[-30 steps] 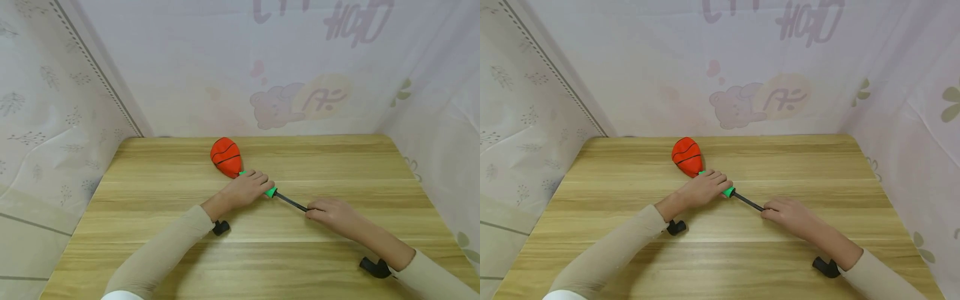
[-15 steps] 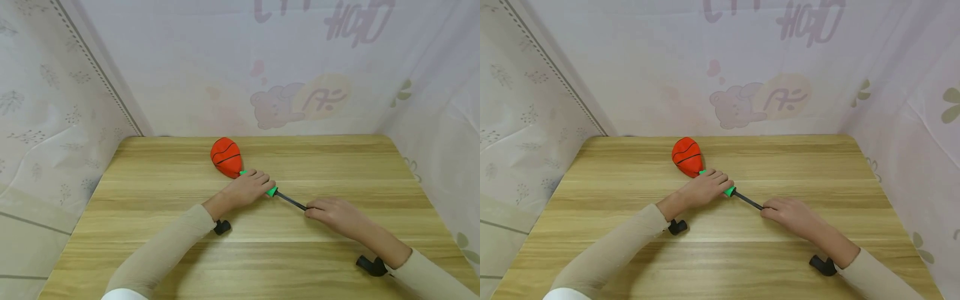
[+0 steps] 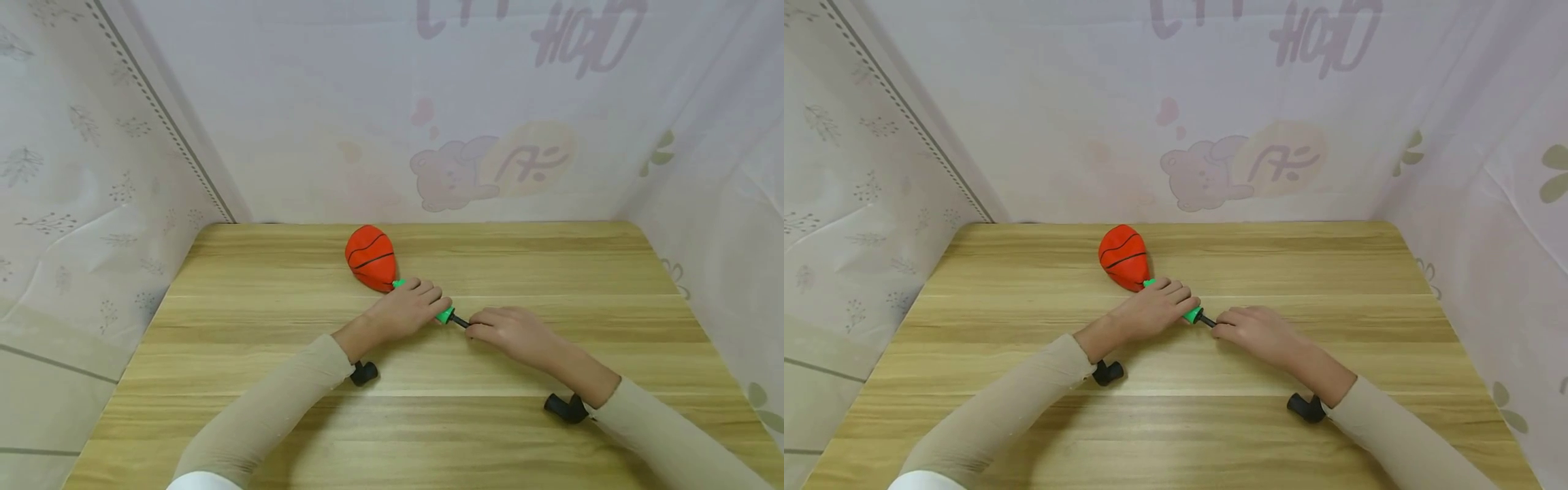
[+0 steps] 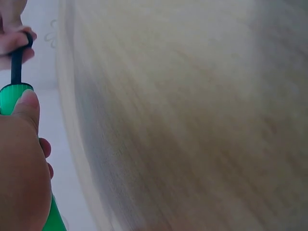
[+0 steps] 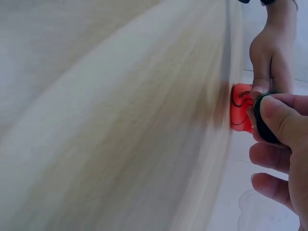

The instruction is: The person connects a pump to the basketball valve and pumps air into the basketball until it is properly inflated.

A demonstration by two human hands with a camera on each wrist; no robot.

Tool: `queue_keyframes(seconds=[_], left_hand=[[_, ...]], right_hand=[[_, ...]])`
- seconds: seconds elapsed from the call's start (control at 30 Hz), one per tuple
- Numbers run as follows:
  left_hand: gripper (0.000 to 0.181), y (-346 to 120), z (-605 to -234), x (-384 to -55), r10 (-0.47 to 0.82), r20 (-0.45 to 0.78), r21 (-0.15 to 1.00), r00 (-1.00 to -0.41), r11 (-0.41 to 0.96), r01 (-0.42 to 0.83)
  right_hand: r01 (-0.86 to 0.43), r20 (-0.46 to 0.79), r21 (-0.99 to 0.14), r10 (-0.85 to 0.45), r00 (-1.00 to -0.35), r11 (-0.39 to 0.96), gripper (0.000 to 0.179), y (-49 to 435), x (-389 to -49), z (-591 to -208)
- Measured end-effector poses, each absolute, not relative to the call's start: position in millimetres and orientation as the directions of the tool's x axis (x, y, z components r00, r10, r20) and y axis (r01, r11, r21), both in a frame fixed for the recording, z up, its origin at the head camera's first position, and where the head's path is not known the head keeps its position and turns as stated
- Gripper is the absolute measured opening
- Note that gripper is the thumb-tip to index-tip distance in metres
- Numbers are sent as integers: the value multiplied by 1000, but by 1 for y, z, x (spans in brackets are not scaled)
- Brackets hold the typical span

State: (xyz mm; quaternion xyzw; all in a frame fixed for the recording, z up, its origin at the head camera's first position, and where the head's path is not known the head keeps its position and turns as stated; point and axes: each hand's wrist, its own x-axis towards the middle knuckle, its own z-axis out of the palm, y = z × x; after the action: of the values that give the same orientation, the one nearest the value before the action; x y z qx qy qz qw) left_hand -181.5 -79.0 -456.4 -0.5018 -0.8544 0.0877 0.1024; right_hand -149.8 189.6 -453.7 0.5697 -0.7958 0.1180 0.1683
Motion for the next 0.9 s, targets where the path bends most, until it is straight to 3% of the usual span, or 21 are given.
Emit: queue_keyframes(seconds=[0.07, 0.17, 0.33, 0.77, 0.9], left_hand=[[29, -78, -457, -181, 877, 90, -262, -472, 478, 838], [30, -77, -456, -180, 879, 96, -262, -468, 475, 840], [27, -79, -454, -180, 874, 84, -251, -478, 483, 839], [21, -82, -451, -183, 873, 72, -198, -483, 487, 851], [23, -83, -451, -184, 873, 64, -193, -483, 486, 853]], right_hand=[[-945, 393, -6, -868, -303, 327, 11, 186, -152, -454], [-943, 390, -24, -865, -315, 333, 23, 183, -154, -454], [-942, 403, -37, -857, -320, 334, 24, 180, -155, -454], [-941, 437, -34, -842, -317, 336, 7, 188, -152, -458], [-945, 474, 14, -835, -281, 326, 35, 202, -143, -457]])
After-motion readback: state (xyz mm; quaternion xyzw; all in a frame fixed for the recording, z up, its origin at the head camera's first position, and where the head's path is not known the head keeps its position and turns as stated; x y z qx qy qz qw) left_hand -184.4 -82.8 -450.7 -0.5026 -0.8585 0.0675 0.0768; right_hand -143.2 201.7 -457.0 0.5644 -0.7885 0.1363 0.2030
